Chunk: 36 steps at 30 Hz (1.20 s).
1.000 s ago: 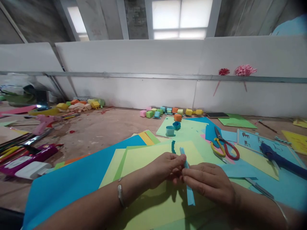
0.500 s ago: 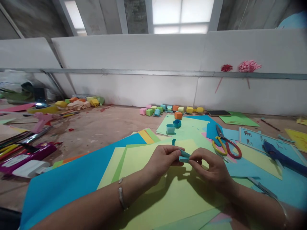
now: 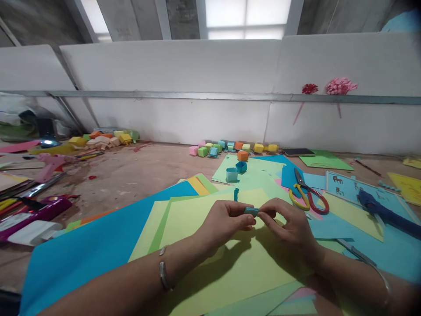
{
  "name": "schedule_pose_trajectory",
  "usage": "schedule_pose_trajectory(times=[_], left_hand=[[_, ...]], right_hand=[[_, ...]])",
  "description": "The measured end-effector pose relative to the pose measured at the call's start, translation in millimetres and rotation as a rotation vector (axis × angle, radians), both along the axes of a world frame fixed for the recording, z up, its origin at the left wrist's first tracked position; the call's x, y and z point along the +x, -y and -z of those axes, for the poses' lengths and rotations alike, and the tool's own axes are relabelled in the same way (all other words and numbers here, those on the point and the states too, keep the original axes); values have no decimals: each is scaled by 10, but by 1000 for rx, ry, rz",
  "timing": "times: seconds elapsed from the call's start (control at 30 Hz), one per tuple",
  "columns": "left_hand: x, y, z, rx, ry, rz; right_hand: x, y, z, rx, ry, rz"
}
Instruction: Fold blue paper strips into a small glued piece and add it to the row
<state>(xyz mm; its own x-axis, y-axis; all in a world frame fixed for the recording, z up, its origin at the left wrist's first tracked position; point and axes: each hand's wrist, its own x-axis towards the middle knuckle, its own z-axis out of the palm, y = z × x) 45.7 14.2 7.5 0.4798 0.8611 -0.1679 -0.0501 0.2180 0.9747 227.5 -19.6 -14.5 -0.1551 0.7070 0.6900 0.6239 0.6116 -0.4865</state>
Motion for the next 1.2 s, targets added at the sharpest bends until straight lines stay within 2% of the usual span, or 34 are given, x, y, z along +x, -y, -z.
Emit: schedule_pose_trajectory(times=[0.13, 0.33, 0.43, 0.57, 1.2], left_hand=[[13, -21, 42, 34, -5, -90], [3, -58, 57, 115, 153, -177], [1, -62, 69, 139, 184, -201], [3, -74, 92, 157, 174, -198], [-43, -113, 78, 287, -41, -177]], right_hand=[[-14, 8, 6, -13, -8, -58], [-5, 10, 44, -121, -227, -109], [25, -28, 47, -217, -312, -88], [54, -82, 18, -331, -272, -81], [49, -88, -6, -373, -277, -48]])
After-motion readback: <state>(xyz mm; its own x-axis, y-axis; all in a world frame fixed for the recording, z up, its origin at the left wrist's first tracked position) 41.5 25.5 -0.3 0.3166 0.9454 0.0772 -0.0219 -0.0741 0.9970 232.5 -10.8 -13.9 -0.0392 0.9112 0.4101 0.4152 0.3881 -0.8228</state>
